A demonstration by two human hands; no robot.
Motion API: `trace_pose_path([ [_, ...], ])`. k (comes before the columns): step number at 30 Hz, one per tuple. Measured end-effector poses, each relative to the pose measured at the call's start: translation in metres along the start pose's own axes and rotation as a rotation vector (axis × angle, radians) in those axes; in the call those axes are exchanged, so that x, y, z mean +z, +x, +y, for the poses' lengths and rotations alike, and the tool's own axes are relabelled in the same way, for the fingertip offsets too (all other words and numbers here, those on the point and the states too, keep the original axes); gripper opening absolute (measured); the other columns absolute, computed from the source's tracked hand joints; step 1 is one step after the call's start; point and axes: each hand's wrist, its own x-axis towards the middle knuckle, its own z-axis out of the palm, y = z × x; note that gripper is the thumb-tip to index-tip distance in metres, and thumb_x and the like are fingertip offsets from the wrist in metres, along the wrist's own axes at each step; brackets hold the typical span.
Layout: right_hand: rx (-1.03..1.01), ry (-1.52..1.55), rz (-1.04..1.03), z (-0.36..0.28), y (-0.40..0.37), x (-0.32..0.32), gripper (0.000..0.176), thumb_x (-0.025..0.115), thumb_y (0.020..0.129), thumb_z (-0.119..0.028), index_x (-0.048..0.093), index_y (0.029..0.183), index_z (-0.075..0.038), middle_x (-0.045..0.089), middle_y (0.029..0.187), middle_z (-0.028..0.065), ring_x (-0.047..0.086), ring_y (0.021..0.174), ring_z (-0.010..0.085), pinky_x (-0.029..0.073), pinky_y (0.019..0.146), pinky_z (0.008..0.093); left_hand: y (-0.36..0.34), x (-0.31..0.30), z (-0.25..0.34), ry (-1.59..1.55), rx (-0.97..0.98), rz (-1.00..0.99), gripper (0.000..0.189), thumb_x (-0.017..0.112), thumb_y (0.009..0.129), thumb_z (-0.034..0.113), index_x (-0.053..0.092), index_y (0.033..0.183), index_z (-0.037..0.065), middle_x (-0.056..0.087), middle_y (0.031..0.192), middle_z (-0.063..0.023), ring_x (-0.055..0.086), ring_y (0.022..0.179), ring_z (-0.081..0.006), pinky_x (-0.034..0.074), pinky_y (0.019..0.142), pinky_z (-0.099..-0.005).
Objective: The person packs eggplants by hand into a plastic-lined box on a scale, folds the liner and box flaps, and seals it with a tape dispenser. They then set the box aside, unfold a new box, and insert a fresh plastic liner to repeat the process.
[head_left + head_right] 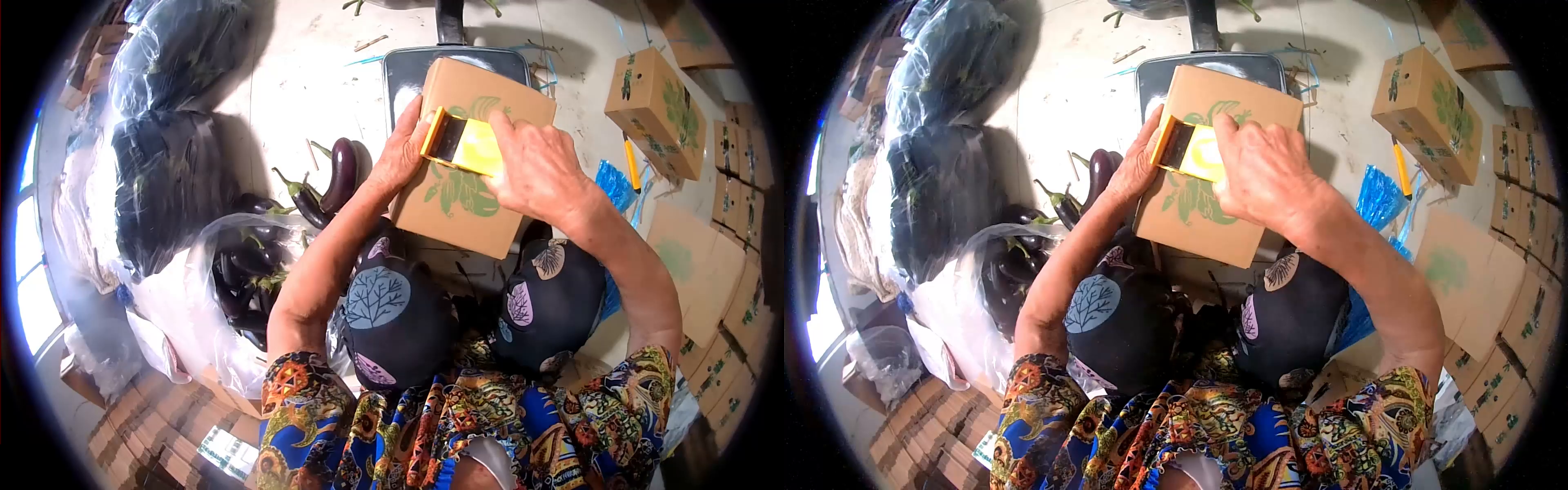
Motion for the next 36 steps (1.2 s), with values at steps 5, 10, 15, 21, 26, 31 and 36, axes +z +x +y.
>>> trace_pose_path([
  [5, -0.008, 0.009, 0.01, 0.008, -0.018, -0.009, 0.052, 0.074, 0.074, -0.025, 0.045, 0.109, -0.001, 0.064, 0.086, 0.0233, 0.064, 0.077, 0.0421, 0.051, 0.066, 0.0482, 0.007, -0.001, 0.0, 0.266, 0.125, 0.071, 0.053, 0.046, 0.098, 0.039, 0.045, 0.134, -0.001, 0.056, 0.123, -0.0276, 0.055, 0.113, -0.0426, 0.044, 0.096, -0.043],
  [10, -0.017, 0.089, 0.107, 0.052, -0.067, -0.003, 0.048, 0.075, 0.074, -0.023, 0.047, 0.107, -0.003, 0.063, 0.087, 0.0202, 0.063, 0.082, 0.0422, 0.052, 0.07, 0.0458, 0.003, 0.0, 0.013, 0.355, -0.024, 0.07, 0.054, 0.045, 0.099, 0.041, 0.047, 0.136, 0.002, 0.06, 0.121, -0.0258, 0.056, 0.117, -0.0384, 0.042, 0.099, -0.0386],
  [15, 0.071, 0.146, 0.138, 0.114, -0.121, 0.033, 0.052, 0.078, 0.073, -0.026, 0.048, 0.107, -0.002, 0.062, 0.092, 0.0219, 0.062, 0.085, 0.0408, 0.053, 0.071, 0.0437, 0.006, -0.005, 0.008, 0.329, 0.041, 0.049, 0.049, 0.045, 0.1, 0.036, 0.049, 0.135, 0.003, 0.061, 0.12, -0.0248, 0.058, 0.117, -0.0325, 0.041, 0.099, -0.0349],
  [21, 0.014, 0.262, 0.193, 0.143, -0.112, 0.094, 0.054, 0.078, 0.073, -0.025, 0.046, 0.109, -0.002, 0.06, 0.095, 0.0218, 0.062, 0.089, 0.0403, 0.052, 0.076, 0.0432, 0.002, -0.008, 0.015, 0.235, -0.208, 0.023, 0.06, 0.05, 0.096, 0.044, 0.048, 0.133, -0.003, 0.064, 0.115, -0.0221, 0.061, 0.111, -0.0274, 0.044, 0.094, -0.0334],
  [26, 0.067, 0.384, 0.209, 0.134, -0.093, 0.112, 0.056, 0.081, 0.065, -0.014, 0.043, 0.106, -0.005, 0.059, 0.097, 0.0207, 0.061, 0.09, 0.0423, 0.054, 0.076, 0.0443, -0.009, -0.013, 0.031, -0.075, -0.182, -0.129, 0.06, 0.058, 0.09, 0.05, 0.057, 0.12, -0.002, 0.064, 0.104, -0.0121, 0.058, 0.095, -0.0175, 0.046, 0.084, -0.0292],
  [31, 0.062, 0.321, 0.251, 0.113, -0.116, 0.074, 0.06, 0.082, 0.061, -0.012, 0.044, 0.106, -0.004, 0.059, 0.091, 0.0204, 0.062, 0.086, 0.0402, 0.054, 0.073, 0.0429, 0.005, -0.001, 0.008, -0.565, -0.549, -0.11, 0.057, 0.061, 0.088, 0.049, 0.06, 0.114, -0.001, 0.064, 0.103, -0.0092, 0.062, 0.088, -0.0165, 0.051, 0.076, -0.0294],
  [36, 0.001, 0.205, 0.274, 0.06, -0.081, 0.003, 0.054, 0.078, 0.065, -0.014, 0.044, 0.105, -0.003, 0.06, 0.082, 0.017, 0.064, 0.07, 0.0353, 0.054, 0.059, 0.042, 0.027, 0.005, -0.034, -0.455, -0.567, -0.094, 0.058, 0.053, 0.094, 0.048, 0.058, 0.121, -0.003, 0.065, 0.108, -0.0123, 0.063, 0.09, -0.02, 0.052, 0.082, -0.0324],
])
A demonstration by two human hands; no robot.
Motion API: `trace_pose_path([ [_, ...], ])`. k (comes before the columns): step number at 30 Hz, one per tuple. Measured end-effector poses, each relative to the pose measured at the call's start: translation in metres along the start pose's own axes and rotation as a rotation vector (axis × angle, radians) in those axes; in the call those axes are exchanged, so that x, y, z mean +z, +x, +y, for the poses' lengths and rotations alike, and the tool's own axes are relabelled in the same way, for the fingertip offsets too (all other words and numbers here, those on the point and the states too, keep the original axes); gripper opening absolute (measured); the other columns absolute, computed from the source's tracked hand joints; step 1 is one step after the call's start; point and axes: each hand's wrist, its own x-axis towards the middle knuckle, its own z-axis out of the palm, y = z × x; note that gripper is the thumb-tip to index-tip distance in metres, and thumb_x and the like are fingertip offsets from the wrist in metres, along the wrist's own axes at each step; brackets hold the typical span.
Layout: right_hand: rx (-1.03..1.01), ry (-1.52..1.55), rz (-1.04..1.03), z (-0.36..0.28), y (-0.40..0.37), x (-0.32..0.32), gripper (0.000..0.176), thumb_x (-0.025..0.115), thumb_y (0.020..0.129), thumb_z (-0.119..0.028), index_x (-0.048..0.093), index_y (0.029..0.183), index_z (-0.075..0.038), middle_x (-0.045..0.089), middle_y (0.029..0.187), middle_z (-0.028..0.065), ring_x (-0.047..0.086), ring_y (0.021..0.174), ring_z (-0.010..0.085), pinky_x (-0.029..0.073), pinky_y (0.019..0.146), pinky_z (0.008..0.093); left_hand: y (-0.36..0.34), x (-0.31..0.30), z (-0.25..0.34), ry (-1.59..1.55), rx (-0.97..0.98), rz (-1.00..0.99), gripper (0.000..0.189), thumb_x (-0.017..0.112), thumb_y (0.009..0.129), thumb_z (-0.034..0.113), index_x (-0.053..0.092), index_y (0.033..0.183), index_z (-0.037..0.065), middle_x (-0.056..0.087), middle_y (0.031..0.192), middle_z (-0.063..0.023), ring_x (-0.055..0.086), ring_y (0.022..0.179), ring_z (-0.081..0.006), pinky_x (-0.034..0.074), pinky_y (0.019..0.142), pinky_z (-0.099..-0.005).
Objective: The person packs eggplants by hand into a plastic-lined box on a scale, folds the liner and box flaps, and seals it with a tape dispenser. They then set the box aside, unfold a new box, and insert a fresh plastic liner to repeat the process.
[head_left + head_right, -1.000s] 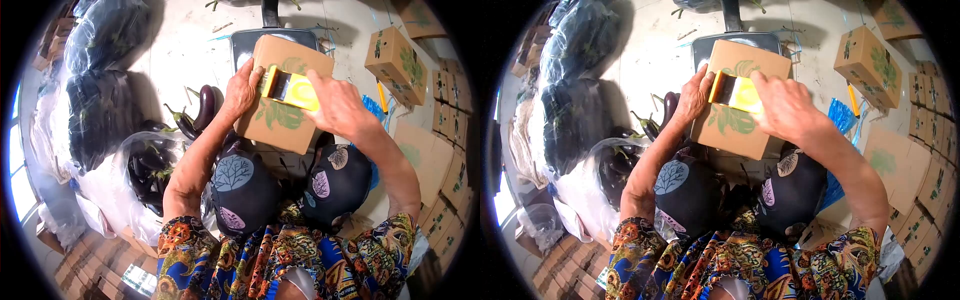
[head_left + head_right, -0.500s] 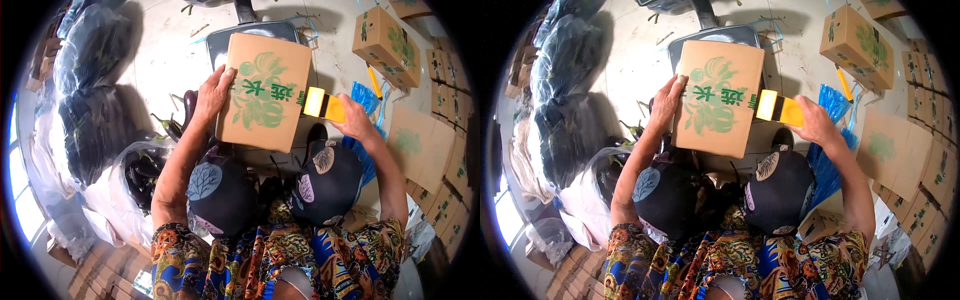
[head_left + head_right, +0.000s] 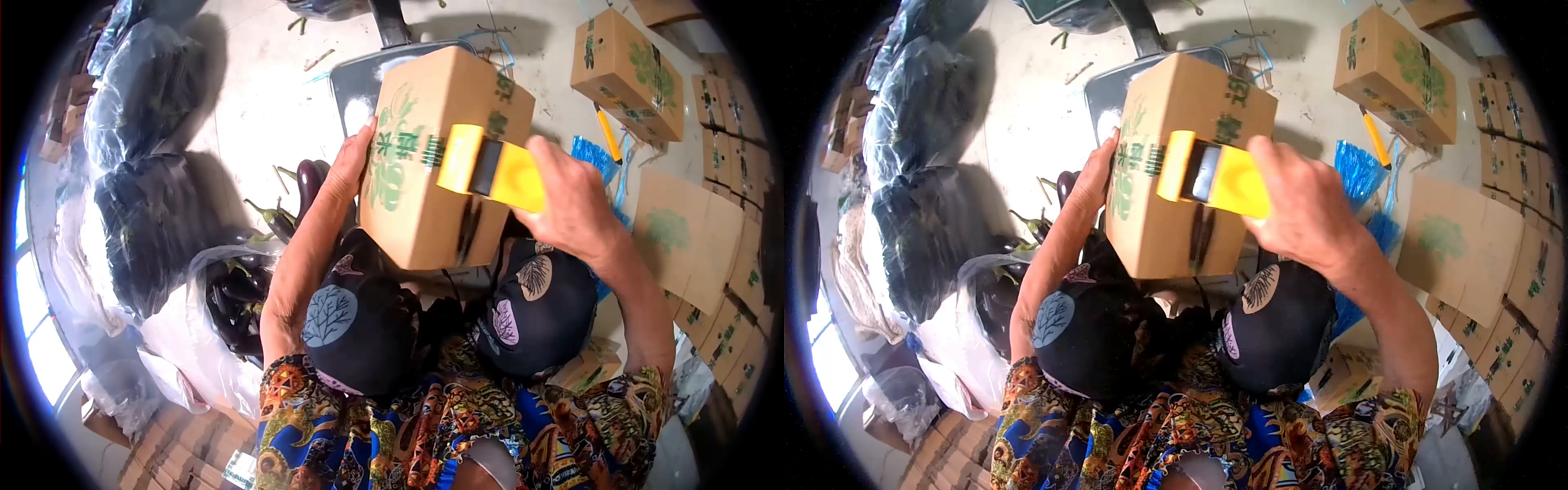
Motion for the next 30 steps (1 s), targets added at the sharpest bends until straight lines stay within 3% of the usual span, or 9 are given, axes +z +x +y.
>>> trace_pose_path([
  [2, 0.043, -0.024, -0.076, -0.027, 0.024, -0.005, 0.048, 0.078, 0.069, -0.016, 0.045, 0.101, -0.001, 0.06, 0.086, 0.019, 0.062, 0.079, 0.0389, 0.051, 0.064, 0.0441, -0.018, 0.001, 0.022, 0.417, 0.17, 0.123, 0.061, 0.05, 0.095, 0.05, 0.056, 0.124, -0.004, 0.064, 0.111, -0.0136, 0.063, 0.094, -0.0204, 0.049, 0.086, -0.0321],
  [3, 0.033, -0.043, -0.073, -0.034, 0.032, -0.003, 0.048, 0.077, 0.07, -0.018, 0.045, 0.1, -0.001, 0.061, 0.086, 0.0193, 0.063, 0.078, 0.0385, 0.051, 0.064, 0.044, -0.033, 0.013, 0.027, 0.412, 0.357, 0.162, 0.064, 0.047, 0.096, 0.05, 0.051, 0.131, -0.004, 0.061, 0.118, -0.0172, 0.057, 0.108, -0.0219, 0.041, 0.097, -0.0328],
  [5, 0.016, -0.043, -0.069, -0.039, 0.044, 0.002, 0.048, 0.077, 0.071, -0.02, 0.046, 0.101, -0.001, 0.062, 0.084, 0.0194, 0.063, 0.076, 0.0387, 0.051, 0.064, 0.0444, -0.064, 0.027, 0.056, 0.303, 0.376, -0.019, 0.079, 0.047, 0.094, 0.057, 0.033, 0.144, -0.003, 0.042, 0.144, -0.021, 0.04, 0.133, -0.0281, 0.03, 0.11, -0.0358],
  [6, 0.013, -0.045, -0.073, -0.041, 0.047, 0.004, 0.048, 0.077, 0.072, -0.022, 0.046, 0.101, 0.0, 0.063, 0.083, 0.0195, 0.063, 0.076, 0.0388, 0.051, 0.063, 0.0446, -0.075, 0.038, 0.058, 0.227, 0.302, 0.011, 0.081, 0.047, 0.094, 0.056, 0.031, 0.145, -0.004, 0.038, 0.147, -0.0201, 0.038, 0.134, -0.0276, 0.027, 0.111, -0.0349],
  [14, -0.05, -0.097, -0.082, -0.053, 0.068, 0.005, 0.037, 0.069, 0.077, -0.021, 0.049, 0.097, 0.003, 0.064, 0.069, 0.0209, 0.067, 0.062, 0.0352, 0.054, 0.056, 0.0447, -0.049, 0.009, 0.058, 0.685, 0.54, 0.089, 0.061, 0.042, 0.097, 0.051, 0.052, 0.131, 0.001, 0.065, 0.11, -0.0252, 0.061, 0.11, -0.0329, 0.045, 0.094, -0.0354],
  [18, 0.027, -0.076, -0.164, -0.042, 0.054, 0.0, 0.042, 0.072, 0.078, -0.025, 0.046, 0.1, 0.001, 0.063, 0.076, 0.0226, 0.067, 0.068, 0.0373, 0.054, 0.06, 0.0461, -0.049, -0.004, 0.062, 0.748, 0.424, 0.247, 0.054, 0.04, 0.099, 0.048, 0.06, 0.122, 0.003, 0.067, 0.099, -0.026, 0.065, 0.099, -0.0345, 0.047, 0.088, -0.038],
  [21, 0.092, -0.03, -0.18, -0.012, 0.021, 0.002, 0.049, 0.075, 0.078, -0.027, 0.043, 0.104, 0.0, 0.063, 0.083, 0.0236, 0.066, 0.077, 0.0403, 0.055, 0.066, 0.0472, -0.06, 0.008, 0.066, 0.809, 0.509, 0.255, 0.054, 0.04, 0.098, 0.049, 0.061, 0.121, 0.004, 0.067, 0.095, -0.026, 0.066, 0.094, -0.0345, 0.047, 0.086, -0.0387],
  [26, 0.102, 0.038, -0.01, 0.054, -0.034, 0.037, 0.054, 0.078, 0.075, -0.029, 0.043, 0.105, -0.003, 0.062, 0.091, 0.0221, 0.064, 0.085, 0.0425, 0.054, 0.073, 0.0461, -0.058, 0.006, 0.067, 0.748, 0.472, 0.249, 0.053, 0.045, 0.099, 0.045, 0.061, 0.117, -0.002, 0.069, 0.09, -0.0184, 0.063, 0.086, -0.02, 0.048, 0.083, -0.0324],
  [30, 0.157, 0.123, 0.043, 0.088, -0.065, 0.07, 0.054, 0.08, 0.073, -0.03, 0.044, 0.103, -0.003, 0.061, 0.091, 0.0224, 0.062, 0.087, 0.0423, 0.053, 0.072, 0.0451, -0.06, 0.005, 0.067, 0.708, 0.442, 0.232, 0.054, 0.046, 0.1, 0.043, 0.061, 0.117, -0.006, 0.069, 0.097, -0.0148, 0.061, 0.091, -0.0179, 0.046, 0.085, -0.0307],
])
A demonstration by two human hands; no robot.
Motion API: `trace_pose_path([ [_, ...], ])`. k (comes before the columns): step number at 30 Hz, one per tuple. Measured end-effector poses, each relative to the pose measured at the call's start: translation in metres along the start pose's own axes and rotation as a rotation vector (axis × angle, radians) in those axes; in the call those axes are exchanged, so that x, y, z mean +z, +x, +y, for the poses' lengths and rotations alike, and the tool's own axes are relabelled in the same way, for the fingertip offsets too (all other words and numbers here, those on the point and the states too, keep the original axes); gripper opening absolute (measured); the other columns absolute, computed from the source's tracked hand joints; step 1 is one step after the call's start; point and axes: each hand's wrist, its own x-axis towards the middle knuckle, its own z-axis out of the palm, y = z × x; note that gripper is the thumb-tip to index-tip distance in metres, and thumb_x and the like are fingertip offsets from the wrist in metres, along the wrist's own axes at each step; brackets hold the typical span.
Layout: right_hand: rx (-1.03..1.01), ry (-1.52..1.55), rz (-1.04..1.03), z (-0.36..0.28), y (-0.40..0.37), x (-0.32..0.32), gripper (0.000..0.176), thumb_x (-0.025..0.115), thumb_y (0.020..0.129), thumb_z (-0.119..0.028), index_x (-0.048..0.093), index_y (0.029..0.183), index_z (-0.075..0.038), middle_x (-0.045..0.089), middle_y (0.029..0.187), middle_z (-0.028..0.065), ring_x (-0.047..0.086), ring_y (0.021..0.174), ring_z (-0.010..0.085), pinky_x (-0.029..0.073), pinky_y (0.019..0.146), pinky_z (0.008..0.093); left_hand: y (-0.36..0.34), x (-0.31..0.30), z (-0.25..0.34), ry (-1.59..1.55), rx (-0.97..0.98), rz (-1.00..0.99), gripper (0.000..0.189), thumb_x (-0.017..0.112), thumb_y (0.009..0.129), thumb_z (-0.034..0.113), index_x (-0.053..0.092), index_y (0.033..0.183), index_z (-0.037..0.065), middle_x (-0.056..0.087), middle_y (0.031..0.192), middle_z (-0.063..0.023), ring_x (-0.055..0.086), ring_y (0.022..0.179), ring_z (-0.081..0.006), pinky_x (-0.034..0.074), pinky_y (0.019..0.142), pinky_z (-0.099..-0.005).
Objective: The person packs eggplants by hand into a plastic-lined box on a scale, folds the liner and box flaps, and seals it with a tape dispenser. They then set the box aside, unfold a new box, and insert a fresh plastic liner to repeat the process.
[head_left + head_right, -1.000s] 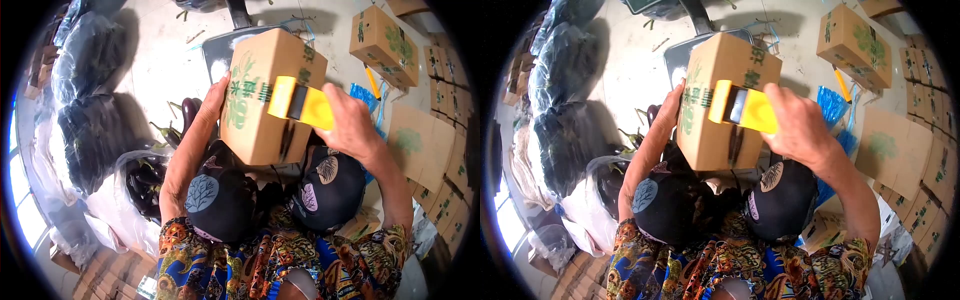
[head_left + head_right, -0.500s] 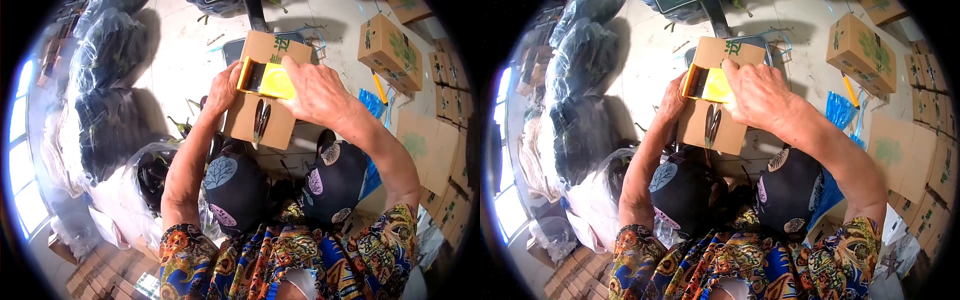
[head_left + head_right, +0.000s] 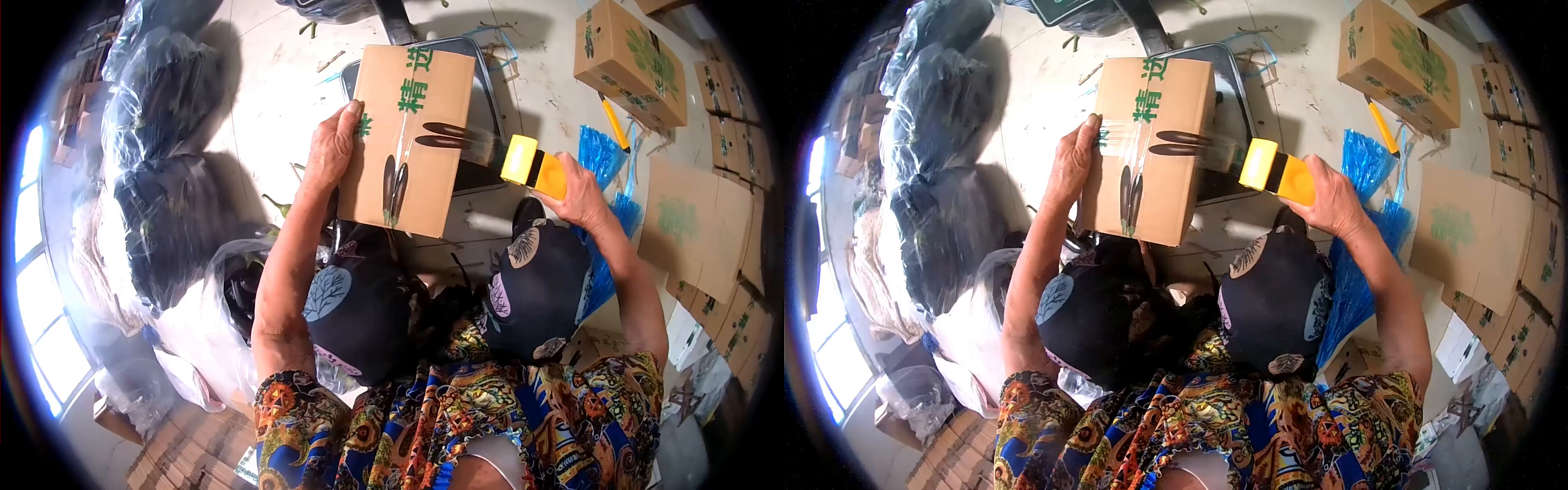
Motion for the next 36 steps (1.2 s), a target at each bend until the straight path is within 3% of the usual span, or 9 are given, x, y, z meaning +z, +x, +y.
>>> trace_pose_path([
  [12, 0.296, -0.26, -0.362, -0.006, 0.009, 0.016, 0.044, 0.071, 0.076, -0.019, 0.045, 0.107, -0.002, 0.062, 0.096, 0.0272, 0.063, 0.091, 0.0421, 0.052, 0.074, 0.0476, 0.003, 0.0, -0.009, 0.063, 0.032, 0.018, 0.056, 0.043, 0.1, 0.045, 0.062, 0.116, -0.004, 0.069, 0.098, -0.0181, 0.062, 0.09, -0.0209, 0.047, 0.085, -0.0321],
  [15, -0.305, -0.267, -0.029, -0.008, 0.061, 0.082, 0.022, 0.067, 0.068, -0.011, 0.058, 0.085, 0.001, 0.064, 0.074, 0.0155, 0.063, 0.076, 0.0358, 0.051, 0.062, 0.0465, 0.003, 0.003, -0.008, 0.058, 0.003, 0.045, 0.056, 0.043, 0.1, 0.046, 0.062, 0.116, -0.004, 0.069, 0.096, -0.019, 0.063, 0.092, -0.0218, 0.047, 0.086, -0.0329],
  [17, -0.398, -0.784, -0.422, -0.046, 0.096, 0.083, 0.01, 0.066, 0.063, -0.018, 0.071, 0.064, -0.01, 0.062, 0.065, 0.0046, 0.062, 0.071, 0.025, 0.047, 0.053, 0.0418, 0.003, 0.003, -0.008, 0.047, 0.016, 0.063, 0.055, 0.044, 0.1, 0.046, 0.063, 0.115, -0.004, 0.069, 0.095, -0.019, 0.063, 0.093, -0.0222, 0.046, 0.088, -0.0335],
  [19, -0.244, -0.708, -0.679, -0.052, 0.116, 0.079, 0.008, 0.068, 0.062, -0.018, 0.07, 0.064, -0.01, 0.063, 0.065, 0.0055, 0.062, 0.07, 0.0269, 0.048, 0.056, 0.0416, -0.002, 0.004, 0.008, -0.008, -0.053, -0.028, 0.053, 0.044, 0.1, 0.043, 0.057, 0.125, -0.002, 0.066, 0.107, -0.0182, 0.059, 0.104, -0.022, 0.042, 0.095, -0.0328],
  [21, -0.135, -0.526, -0.424, -0.02, 0.094, 0.058, 0.016, 0.07, 0.065, -0.024, 0.069, 0.071, -0.009, 0.066, 0.075, 0.0102, 0.064, 0.078, 0.0316, 0.051, 0.067, 0.0416, -0.003, 0.017, 0.022, -0.135, -0.039, -0.056, 0.052, 0.044, 0.1, 0.04, 0.052, 0.13, 0.0, 0.064, 0.114, -0.0167, 0.057, 0.109, -0.0215, 0.04, 0.099, -0.0325],
  [23, 0.315, -0.378, -0.553, -0.027, 0.088, 0.004, 0.037, 0.074, 0.067, -0.036, 0.067, 0.088, -0.007, 0.068, 0.09, 0.0141, 0.064, 0.091, 0.0337, 0.052, 0.079, 0.041, 0.0, 0.034, 0.015, -0.116, 0.151, -0.163, 0.06, 0.051, 0.094, 0.032, 0.033, 0.142, 0.001, 0.04, 0.141, -0.0199, 0.044, 0.125, -0.0263, 0.036, 0.105, -0.0357],
  [26, 0.395, 0.05, -0.393, 0.048, 0.051, -0.058, 0.049, 0.077, 0.07, -0.036, 0.063, 0.106, -0.006, 0.066, 0.095, 0.0075, 0.064, 0.086, 0.0254, 0.051, 0.074, 0.0373, -0.016, 0.068, 0.038, 0.147, 0.48, -0.262, 0.091, 0.059, 0.088, 0.043, 0.01, 0.15, -0.002, 0.014, 0.153, -0.0288, 0.01, 0.144, -0.0403, 0.015, 0.117, -0.0455],
  [32, 0.58, 1.094, 0.009, 0.049, 0.046, -0.121, 0.042, 0.069, 0.087, -0.026, 0.057, 0.12, -0.002, 0.063, 0.1, 0.0007, 0.06, 0.091, 0.0063, 0.05, 0.073, 0.0206, -0.006, 0.124, 0.032, 0.638, 1.117, -0.405, 0.085, 0.067, 0.079, 0.053, 0.034, 0.145, 0.012, 0.032, 0.15, -0.0066, 0.025, 0.139, -0.0368, 0.027, 0.108, -0.055],
  [36, 0.603, 1.134, -0.119, 0.028, 0.082, -0.07, 0.036, 0.068, 0.087, -0.027, 0.062, 0.112, -0.002, 0.066, 0.097, 0.0017, 0.061, 0.088, 0.0088, 0.05, 0.079, 0.0226, -0.009, 0.092, 0.005, 0.246, 0.616, -0.203, 0.075, 0.075, 0.078, 0.031, 0.04, 0.14, 0.008, 0.039, 0.142, -0.0171, 0.036, 0.132, -0.0364, 0.035, 0.107, -0.0463],
])
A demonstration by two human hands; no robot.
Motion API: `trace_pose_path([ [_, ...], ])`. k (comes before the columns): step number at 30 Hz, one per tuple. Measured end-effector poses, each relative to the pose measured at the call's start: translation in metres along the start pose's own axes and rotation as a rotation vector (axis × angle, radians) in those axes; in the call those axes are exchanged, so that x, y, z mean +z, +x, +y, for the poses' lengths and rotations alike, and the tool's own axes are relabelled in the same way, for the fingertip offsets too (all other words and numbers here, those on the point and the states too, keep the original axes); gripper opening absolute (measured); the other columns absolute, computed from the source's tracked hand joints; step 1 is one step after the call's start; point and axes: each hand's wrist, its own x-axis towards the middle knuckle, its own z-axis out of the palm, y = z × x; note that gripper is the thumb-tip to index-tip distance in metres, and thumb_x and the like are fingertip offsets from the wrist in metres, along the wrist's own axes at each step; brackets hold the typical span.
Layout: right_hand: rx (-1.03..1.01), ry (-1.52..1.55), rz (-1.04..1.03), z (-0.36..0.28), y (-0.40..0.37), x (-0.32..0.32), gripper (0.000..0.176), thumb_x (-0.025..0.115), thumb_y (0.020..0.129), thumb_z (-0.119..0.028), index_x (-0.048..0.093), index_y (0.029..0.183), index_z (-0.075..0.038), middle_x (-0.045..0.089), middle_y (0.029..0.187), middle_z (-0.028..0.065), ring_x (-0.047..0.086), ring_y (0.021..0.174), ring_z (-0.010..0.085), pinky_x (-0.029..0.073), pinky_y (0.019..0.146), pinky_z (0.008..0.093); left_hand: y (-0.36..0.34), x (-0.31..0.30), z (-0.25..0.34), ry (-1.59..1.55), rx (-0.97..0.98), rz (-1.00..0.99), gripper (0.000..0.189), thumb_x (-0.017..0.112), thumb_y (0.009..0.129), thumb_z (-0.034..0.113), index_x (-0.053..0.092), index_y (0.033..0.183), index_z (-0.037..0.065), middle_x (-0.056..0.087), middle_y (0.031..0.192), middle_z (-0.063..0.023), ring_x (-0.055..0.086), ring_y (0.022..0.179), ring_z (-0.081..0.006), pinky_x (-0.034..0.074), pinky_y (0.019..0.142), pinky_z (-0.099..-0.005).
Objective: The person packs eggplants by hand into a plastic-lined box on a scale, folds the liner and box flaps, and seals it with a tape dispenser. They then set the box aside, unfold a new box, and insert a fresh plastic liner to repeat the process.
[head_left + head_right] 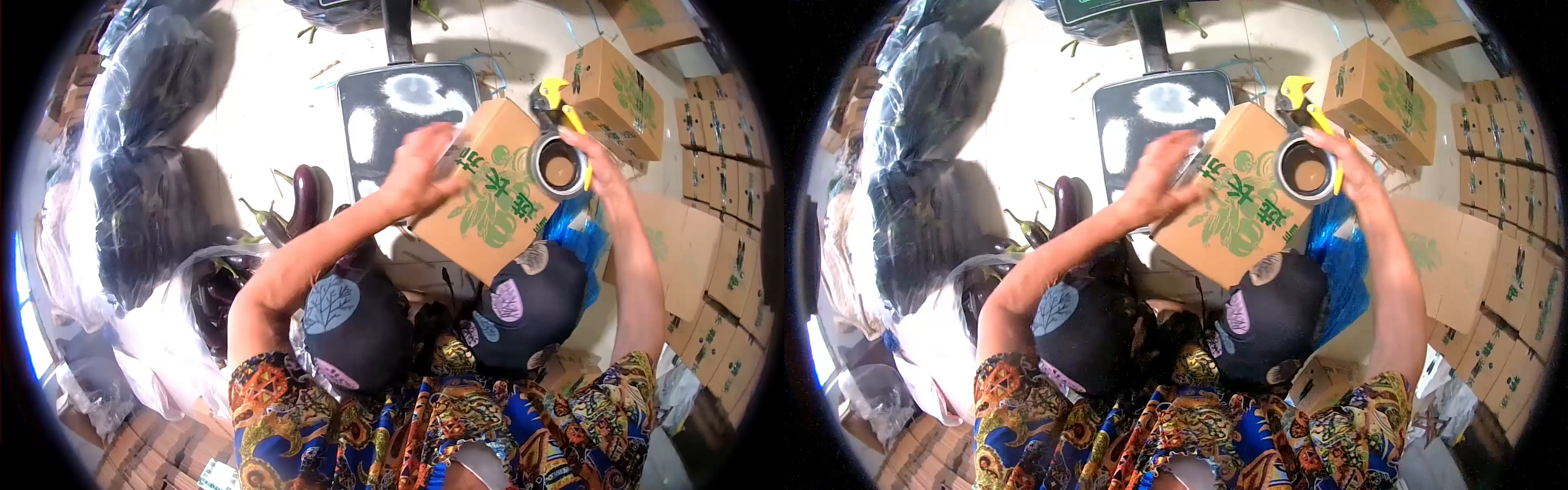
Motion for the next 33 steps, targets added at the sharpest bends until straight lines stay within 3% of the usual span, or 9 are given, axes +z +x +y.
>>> trace_pose_path([
  [2, -0.033, 0.012, -0.087, -0.004, 0.003, 0.031, 0.04, 0.068, 0.086, -0.028, 0.06, 0.115, -0.001, 0.066, 0.099, 0.0034, 0.063, 0.087, 0.0101, 0.051, 0.08, 0.024, -0.038, 0.002, -0.045, -0.482, -0.519, 0.269, 0.053, 0.065, 0.09, 0.032, 0.048, 0.131, 0.003, 0.05, 0.13, -0.016, 0.05, 0.119, -0.0289, 0.044, 0.098, -0.0405],
  [4, -0.036, 0.006, -0.168, -0.006, 0.003, 0.06, 0.042, 0.067, 0.086, -0.03, 0.059, 0.116, -0.001, 0.066, 0.1, 0.004, 0.062, 0.09, 0.0111, 0.05, 0.083, 0.0255, -0.077, -0.024, -0.065, -0.833, -1.055, 0.059, 0.05, 0.051, 0.096, 0.042, 0.05, 0.129, 0.005, 0.057, 0.12, -0.0169, 0.053, 0.116, -0.0241, 0.045, 0.097, -0.0382],
  [7, -0.095, -0.056, -0.191, -0.008, 0.022, 0.125, 0.048, 0.07, 0.083, -0.033, 0.059, 0.116, 0.0, 0.064, 0.104, 0.0056, 0.059, 0.096, 0.0131, 0.047, 0.084, 0.0264, -0.158, 0.013, -0.107, -1.215, -1.407, -0.065, 0.083, 0.036, 0.093, 0.066, 0.048, 0.129, -0.009, 0.057, 0.122, -0.0263, 0.056, 0.111, -0.036, 0.048, 0.092, -0.0467],
  [10, -0.168, -0.118, -0.298, -0.011, 0.038, 0.171, 0.05, 0.07, 0.081, -0.034, 0.058, 0.115, 0.001, 0.061, 0.105, 0.0069, 0.057, 0.094, 0.0131, 0.045, 0.082, 0.0256, -0.162, 0.005, -0.073, -1.461, -1.502, 0.089, 0.09, 0.039, 0.09, 0.069, 0.044, 0.133, -0.01, 0.058, 0.124, -0.0247, 0.059, 0.11, -0.0322, 0.047, 0.094, -0.0426],
  [15, -0.096, -0.039, -0.325, -0.018, 0.049, 0.153, 0.042, 0.07, 0.084, -0.032, 0.061, 0.113, -0.003, 0.065, 0.104, 0.0059, 0.061, 0.094, 0.013, 0.05, 0.084, 0.0269, -0.136, -0.016, -0.044, -1.487, -1.21, 0.133, 0.046, 0.041, 0.102, 0.038, 0.05, 0.134, 0.005, 0.061, 0.123, -0.0106, 0.06, 0.108, -0.0182, 0.051, 0.09, -0.0343],
  [16, -0.091, 0.061, -0.297, -0.021, 0.049, 0.142, 0.04, 0.068, 0.085, -0.031, 0.061, 0.113, -0.003, 0.066, 0.103, 0.0069, 0.063, 0.093, 0.0143, 0.051, 0.084, 0.0279, -0.11, -0.047, 0.006, -1.298, -1.242, 0.372, 0.046, 0.042, 0.101, 0.038, 0.05, 0.134, 0.006, 0.061, 0.124, -0.0125, 0.06, 0.11, -0.019, 0.051, 0.09, -0.0351],
  [21, -0.154, 0.469, -0.263, -0.034, 0.024, 0.085, 0.035, 0.057, 0.093, -0.028, 0.06, 0.113, 0.0, 0.067, 0.104, 0.0128, 0.067, 0.092, 0.0214, 0.054, 0.089, 0.0341, -0.07, -0.101, -0.023, -1.0, -0.858, 0.458, 0.034, 0.061, 0.088, 0.033, 0.057, 0.108, 0.005, 0.058, 0.094, -0.0042, 0.053, 0.086, -0.0147, 0.044, 0.077, -0.0307],
  [28, -0.054, 0.422, -0.139, 0.034, -0.013, 0.065, 0.039, 0.065, 0.087, -0.026, 0.058, 0.115, 0.0, 0.066, 0.105, 0.0092, 0.064, 0.098, 0.0181, 0.05, 0.093, 0.0353, 0.002, -0.103, -0.053, -0.63, -0.629, 0.604, 0.039, 0.06, 0.09, 0.034, 0.061, 0.108, -0.001, 0.065, 0.105, -0.0129, 0.06, 0.099, -0.0227, 0.046, 0.087, -0.0342],
  [33, -0.034, -0.016, -0.178, 0.003, -0.044, 0.107, 0.05, 0.064, 0.086, -0.027, 0.049, 0.128, -0.003, 0.059, 0.108, 0.0036, 0.06, 0.095, 0.0126, 0.05, 0.081, 0.0276, 0.008, -0.107, -0.064, -0.052, -0.428, 0.391, 0.033, 0.052, 0.096, 0.031, 0.062, 0.103, 0.0, 0.065, 0.09, -0.0209, 0.063, 0.086, -0.0312, 0.048, 0.079, -0.0376],
])
